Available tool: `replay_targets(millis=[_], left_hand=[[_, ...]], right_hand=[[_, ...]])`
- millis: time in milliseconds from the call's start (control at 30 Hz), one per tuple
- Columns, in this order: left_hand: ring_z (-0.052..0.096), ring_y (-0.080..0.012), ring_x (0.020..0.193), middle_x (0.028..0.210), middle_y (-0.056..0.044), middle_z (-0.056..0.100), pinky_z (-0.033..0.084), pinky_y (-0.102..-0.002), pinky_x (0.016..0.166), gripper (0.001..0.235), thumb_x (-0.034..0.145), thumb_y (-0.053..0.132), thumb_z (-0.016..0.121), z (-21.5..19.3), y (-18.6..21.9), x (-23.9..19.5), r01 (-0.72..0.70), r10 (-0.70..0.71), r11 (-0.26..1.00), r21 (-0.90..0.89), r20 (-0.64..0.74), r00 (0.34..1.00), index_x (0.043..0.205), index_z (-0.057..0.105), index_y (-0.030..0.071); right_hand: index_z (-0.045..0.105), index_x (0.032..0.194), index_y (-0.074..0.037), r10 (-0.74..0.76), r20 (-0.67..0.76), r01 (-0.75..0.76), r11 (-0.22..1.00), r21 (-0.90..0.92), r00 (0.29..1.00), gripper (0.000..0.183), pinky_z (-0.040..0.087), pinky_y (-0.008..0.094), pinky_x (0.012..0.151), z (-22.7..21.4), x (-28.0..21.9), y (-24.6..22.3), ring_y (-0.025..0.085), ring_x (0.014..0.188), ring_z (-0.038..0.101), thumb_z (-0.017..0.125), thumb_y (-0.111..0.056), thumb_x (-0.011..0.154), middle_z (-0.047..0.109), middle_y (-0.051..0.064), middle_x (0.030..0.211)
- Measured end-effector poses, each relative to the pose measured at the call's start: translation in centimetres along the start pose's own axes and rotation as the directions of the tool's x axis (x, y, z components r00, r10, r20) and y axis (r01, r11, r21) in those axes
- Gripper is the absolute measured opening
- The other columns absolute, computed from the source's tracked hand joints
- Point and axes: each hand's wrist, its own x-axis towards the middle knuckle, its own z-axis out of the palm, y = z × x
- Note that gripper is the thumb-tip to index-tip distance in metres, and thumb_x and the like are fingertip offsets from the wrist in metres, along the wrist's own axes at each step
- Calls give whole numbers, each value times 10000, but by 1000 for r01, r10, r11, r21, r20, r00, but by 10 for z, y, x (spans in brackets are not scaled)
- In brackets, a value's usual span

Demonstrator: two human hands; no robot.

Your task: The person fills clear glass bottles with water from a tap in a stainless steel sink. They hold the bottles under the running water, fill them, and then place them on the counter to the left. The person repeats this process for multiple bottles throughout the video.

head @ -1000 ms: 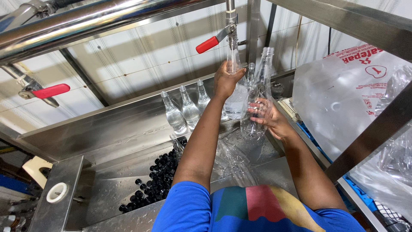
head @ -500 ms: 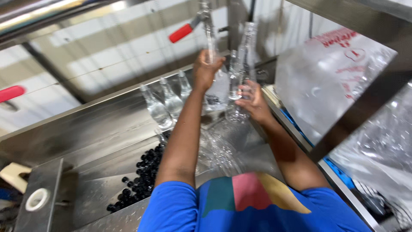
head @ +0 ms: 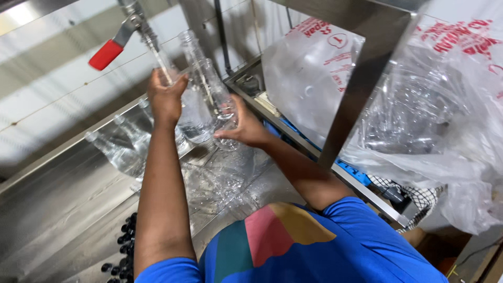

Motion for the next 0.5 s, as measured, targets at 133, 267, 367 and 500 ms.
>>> replay_targets(millis=[133,267,367,500], left_hand=[[741,-449,1177,1153,-232,772,565,-535,1011,514,900,446,982,-5,-7,-2,-15,16,1000,14,-42,999,1162,720,89],[749,-452,1158,1161,-209,772,554,-552,1013,480,913,400,916,26,-27,21,57,-58,998,-23,-52,997,1244,717,115],[764,-382,1119,1130,-140,794,559,-514,1022,498,853,392,949,34,-31,24,109,-123,980,-164,-75,990,1234,739,150],[780,-396,1123,1121,-110,822,573,-516,1008,563,813,561,936,12,13,4,161,-162,982,-97,-2,987,1204,744,204]], right_hand=[[294,1698,-203,57,14,-53,973,-224,998,1343,501,588,1234,-5,-4,-21,481,1491,570,1120,-459,671,560,272,1601],[221,1729,-59,-99,46,106,972,-210,994,1512,393,618,1299,-4,8,-17,571,1536,476,1154,-369,580,462,400,1641],[159,1735,1,-182,94,195,969,-154,979,1511,369,663,1287,-3,14,-18,603,1518,471,1130,-377,641,418,447,1635],[129,1742,-37,-58,2,58,990,-130,998,1433,422,666,1234,-2,17,-26,573,1464,545,1109,-212,711,533,418,1519]])
